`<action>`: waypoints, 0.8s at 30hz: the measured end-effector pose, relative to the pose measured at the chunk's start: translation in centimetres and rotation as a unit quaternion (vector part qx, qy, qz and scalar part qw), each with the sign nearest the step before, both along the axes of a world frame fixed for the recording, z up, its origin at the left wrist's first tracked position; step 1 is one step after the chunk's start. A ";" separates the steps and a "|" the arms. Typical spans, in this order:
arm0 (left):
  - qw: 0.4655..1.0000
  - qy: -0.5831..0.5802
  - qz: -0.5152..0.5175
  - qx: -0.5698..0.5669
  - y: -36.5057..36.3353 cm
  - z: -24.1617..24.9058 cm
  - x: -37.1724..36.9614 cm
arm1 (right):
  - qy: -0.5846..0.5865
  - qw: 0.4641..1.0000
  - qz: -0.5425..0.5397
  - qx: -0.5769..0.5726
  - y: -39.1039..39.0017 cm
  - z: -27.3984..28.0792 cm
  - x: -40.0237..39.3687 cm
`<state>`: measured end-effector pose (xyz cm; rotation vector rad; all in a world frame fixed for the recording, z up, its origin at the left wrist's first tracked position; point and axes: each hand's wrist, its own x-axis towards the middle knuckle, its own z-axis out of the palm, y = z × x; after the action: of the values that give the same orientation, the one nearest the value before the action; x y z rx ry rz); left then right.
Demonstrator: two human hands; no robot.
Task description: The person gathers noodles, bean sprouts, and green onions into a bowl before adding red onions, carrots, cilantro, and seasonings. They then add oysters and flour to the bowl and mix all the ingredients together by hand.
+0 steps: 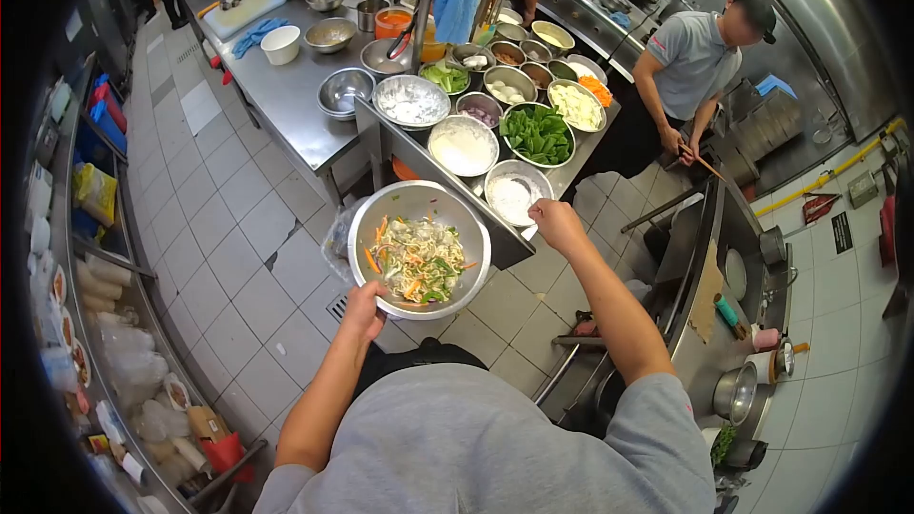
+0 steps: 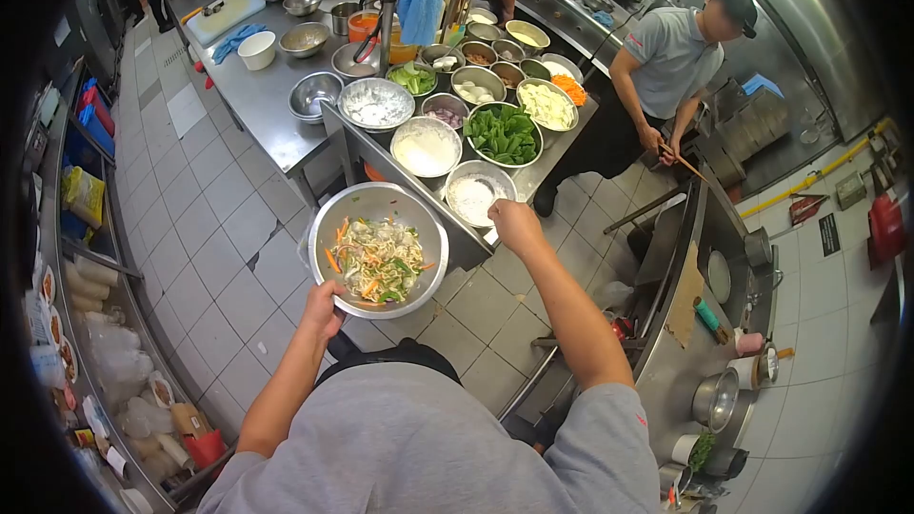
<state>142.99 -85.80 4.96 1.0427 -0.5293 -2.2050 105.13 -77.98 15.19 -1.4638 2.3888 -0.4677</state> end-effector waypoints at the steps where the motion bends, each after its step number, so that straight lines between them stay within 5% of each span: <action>1: 1.000 -0.010 -0.002 -0.001 -0.1 0.1 -0.3 | 0.000 1.000 -0.002 -0.002 -0.1 -0.2 -0.1; 4: 1.000 -0.009 -0.006 -0.005 -0.4 0.8 -0.8 | -0.047 0.997 -0.062 -0.021 -0.2 -1.0 -0.8; 6: 1.000 -0.003 -0.015 -0.005 -0.5 0.9 -1.0 | -0.233 0.968 -0.086 0.023 -0.5 -0.5 -1.5; 7: 1.000 0.004 -0.015 -0.008 -0.6 0.8 -1.0 | -0.232 0.968 -0.091 0.022 -0.4 0.3 -1.5; 10: 1.000 0.015 -0.016 -0.010 -0.8 0.7 -0.9 | -0.415 0.885 -0.207 0.032 -0.4 0.8 -2.3; 24: 0.999 0.014 -0.019 0.027 -1.5 -0.4 -1.6 | -0.430 0.887 -0.167 -0.001 0.4 6.7 -0.8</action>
<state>141.41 -87.33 4.55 1.0349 -0.4831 -2.2760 104.32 -77.58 21.89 -0.5986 1.8637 -0.9563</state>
